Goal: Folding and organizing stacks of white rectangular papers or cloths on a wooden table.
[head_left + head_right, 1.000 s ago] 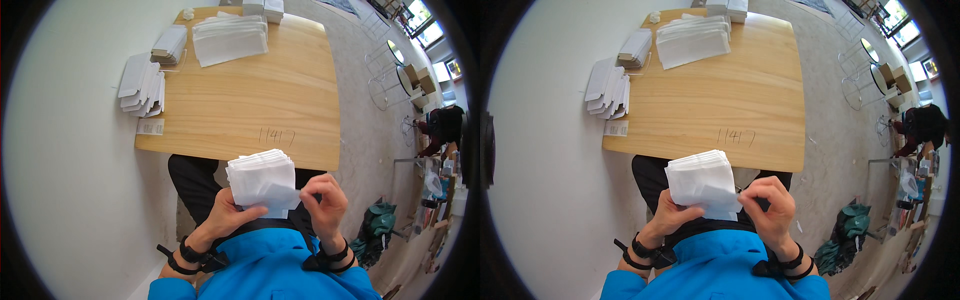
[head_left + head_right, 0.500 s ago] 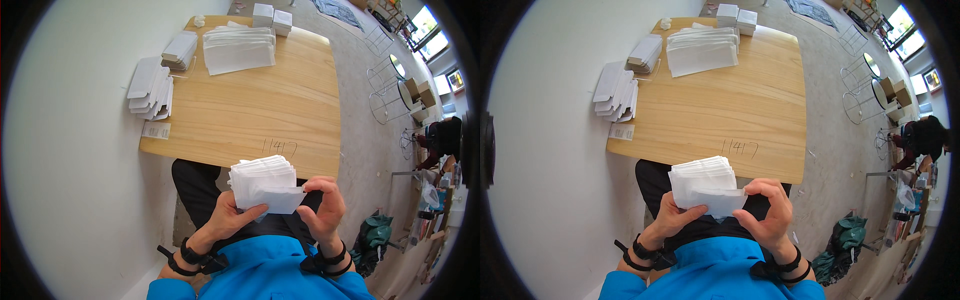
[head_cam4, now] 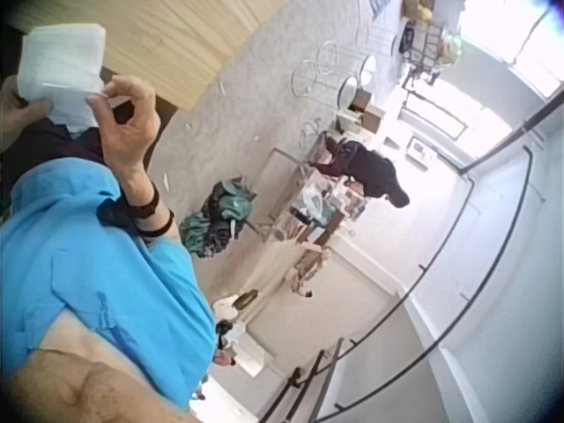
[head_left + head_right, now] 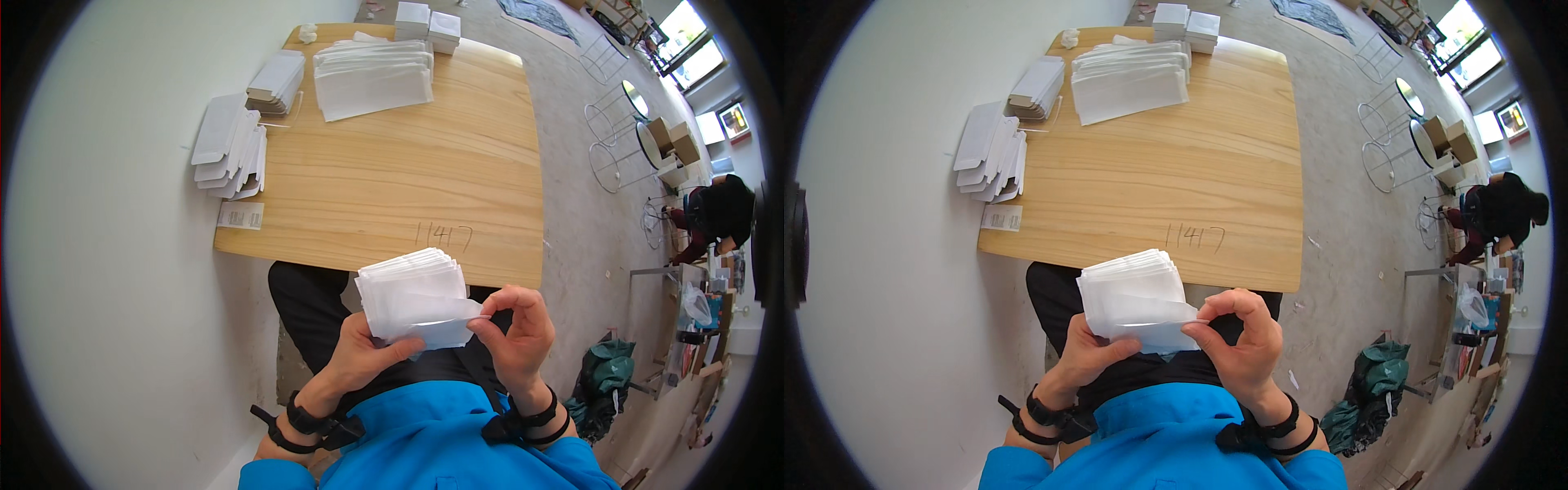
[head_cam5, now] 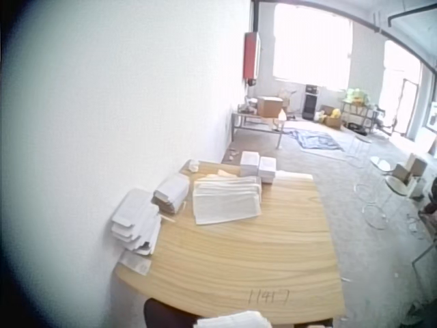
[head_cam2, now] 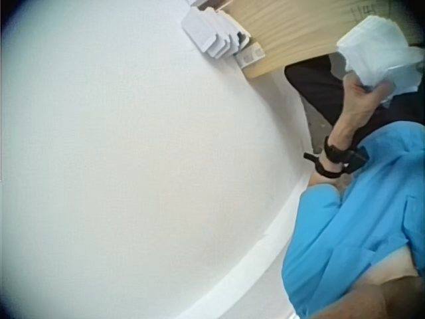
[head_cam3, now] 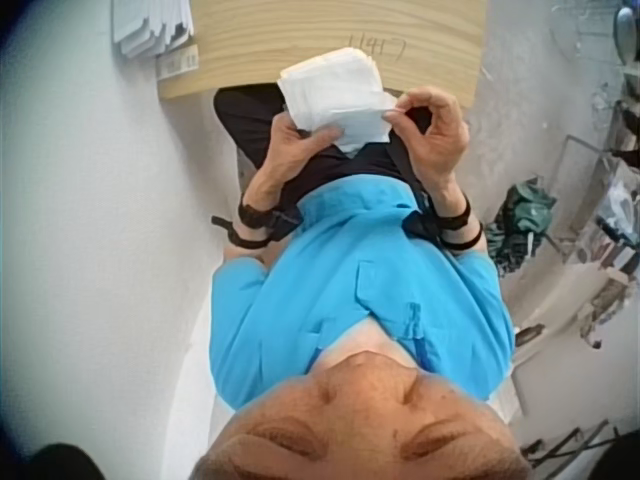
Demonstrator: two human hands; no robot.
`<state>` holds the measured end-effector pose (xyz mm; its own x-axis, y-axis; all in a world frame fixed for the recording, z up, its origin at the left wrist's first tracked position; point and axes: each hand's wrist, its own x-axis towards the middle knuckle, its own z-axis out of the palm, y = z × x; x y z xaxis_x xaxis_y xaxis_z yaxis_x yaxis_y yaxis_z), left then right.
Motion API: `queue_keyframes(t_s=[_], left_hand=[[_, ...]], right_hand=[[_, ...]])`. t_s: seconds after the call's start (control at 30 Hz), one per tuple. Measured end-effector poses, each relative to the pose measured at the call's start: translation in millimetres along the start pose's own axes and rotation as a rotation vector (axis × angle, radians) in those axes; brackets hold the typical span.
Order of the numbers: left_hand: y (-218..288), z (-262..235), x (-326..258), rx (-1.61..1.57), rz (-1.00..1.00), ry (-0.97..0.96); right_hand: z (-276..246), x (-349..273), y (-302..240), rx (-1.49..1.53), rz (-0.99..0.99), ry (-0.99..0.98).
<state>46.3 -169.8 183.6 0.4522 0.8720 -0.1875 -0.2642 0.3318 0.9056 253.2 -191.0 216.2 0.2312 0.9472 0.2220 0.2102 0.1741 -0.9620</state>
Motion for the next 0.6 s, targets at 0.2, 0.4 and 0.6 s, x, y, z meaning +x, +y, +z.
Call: queue_keyframes(t_s=[0.2,0.4,0.6], left_hand=[[-24,-7,-2,-0.122,0.029,0.034],[-29,-7,1,-0.048,0.038,0.064],[-37,-13,1,-0.021,0.065,0.077]], right_hand=[[-12,2,9,-0.104,-0.136,-0.126],[-8,6,-1,-0.221,-0.204,-0.104],[-6,4,8,-0.119,0.049,-0.055]])
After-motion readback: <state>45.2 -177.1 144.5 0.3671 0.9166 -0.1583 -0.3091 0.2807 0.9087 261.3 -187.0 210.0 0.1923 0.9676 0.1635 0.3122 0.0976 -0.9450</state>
